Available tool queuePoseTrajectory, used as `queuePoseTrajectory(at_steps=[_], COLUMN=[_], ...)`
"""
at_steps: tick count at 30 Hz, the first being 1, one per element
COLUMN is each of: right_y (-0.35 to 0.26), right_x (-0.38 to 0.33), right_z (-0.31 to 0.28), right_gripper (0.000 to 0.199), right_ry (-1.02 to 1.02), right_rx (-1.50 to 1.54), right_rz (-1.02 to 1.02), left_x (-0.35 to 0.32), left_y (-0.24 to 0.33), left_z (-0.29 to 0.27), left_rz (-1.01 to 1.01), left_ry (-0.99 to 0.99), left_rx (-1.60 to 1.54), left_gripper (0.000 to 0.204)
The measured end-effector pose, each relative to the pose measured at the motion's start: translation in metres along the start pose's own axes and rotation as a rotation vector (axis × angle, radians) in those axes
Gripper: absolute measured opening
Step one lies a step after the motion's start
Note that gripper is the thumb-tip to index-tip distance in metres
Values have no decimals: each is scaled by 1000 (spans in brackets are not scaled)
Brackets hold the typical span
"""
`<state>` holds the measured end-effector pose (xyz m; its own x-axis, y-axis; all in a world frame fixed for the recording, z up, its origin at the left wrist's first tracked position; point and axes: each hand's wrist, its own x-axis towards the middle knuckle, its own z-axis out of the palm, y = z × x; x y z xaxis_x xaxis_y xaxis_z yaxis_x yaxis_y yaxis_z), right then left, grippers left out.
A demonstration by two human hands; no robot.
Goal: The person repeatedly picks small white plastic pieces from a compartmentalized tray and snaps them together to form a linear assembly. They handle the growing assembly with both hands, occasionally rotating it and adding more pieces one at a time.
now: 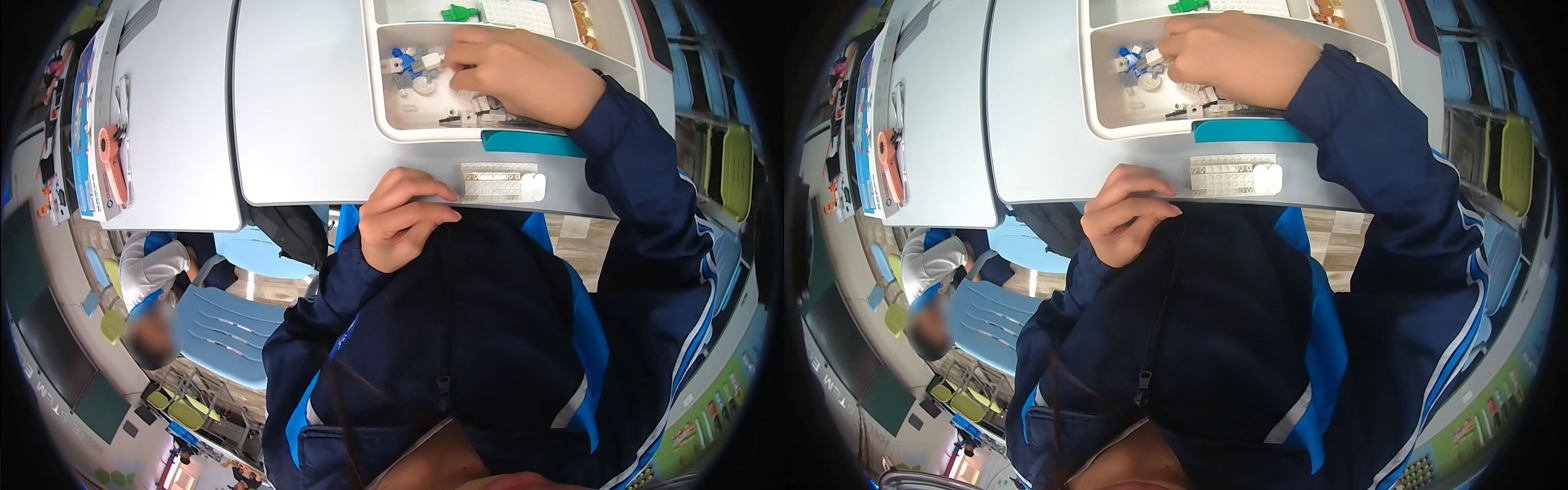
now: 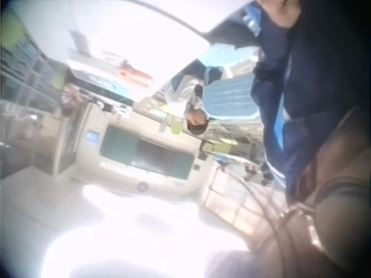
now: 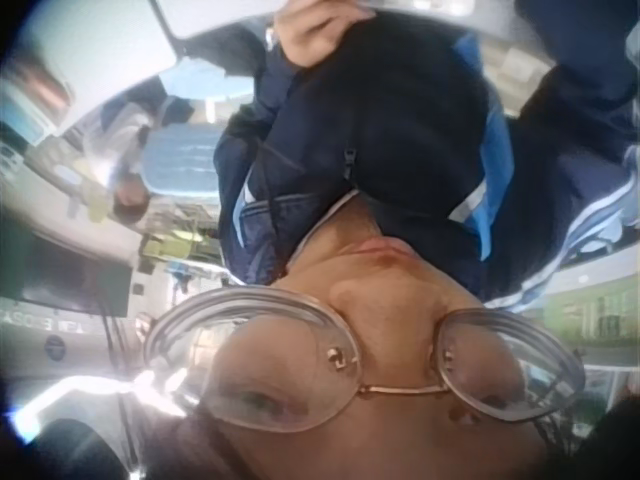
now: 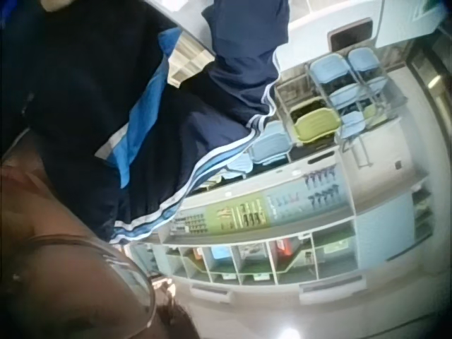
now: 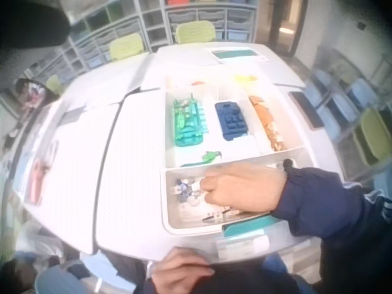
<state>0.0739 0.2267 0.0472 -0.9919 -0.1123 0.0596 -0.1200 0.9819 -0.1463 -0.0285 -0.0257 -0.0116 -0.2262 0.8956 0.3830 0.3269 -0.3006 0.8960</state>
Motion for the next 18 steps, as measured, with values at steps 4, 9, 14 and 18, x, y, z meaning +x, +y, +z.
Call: queuePoseTrajectory(at_steps=[4,9,14,18], right_y=[-4,-5,-59,-138], right_x=[-13,-43,-81,-98], right_z=[-5,-21,-55,-31], right_gripper=[24,28,25,20], right_ry=[38,124,421,748], right_rx=[48,251,469,1046], right_rz=[35,205,582,989], left_x=[-1,13,22,13], left_y=[3,4,7,15], left_z=[9,20,24,23], left_rz=[-144,-130,-95,-62], left_ry=[1,15,-51,29], left_rx=[53,238,256,191], left_gripper=[22,44,48,50])
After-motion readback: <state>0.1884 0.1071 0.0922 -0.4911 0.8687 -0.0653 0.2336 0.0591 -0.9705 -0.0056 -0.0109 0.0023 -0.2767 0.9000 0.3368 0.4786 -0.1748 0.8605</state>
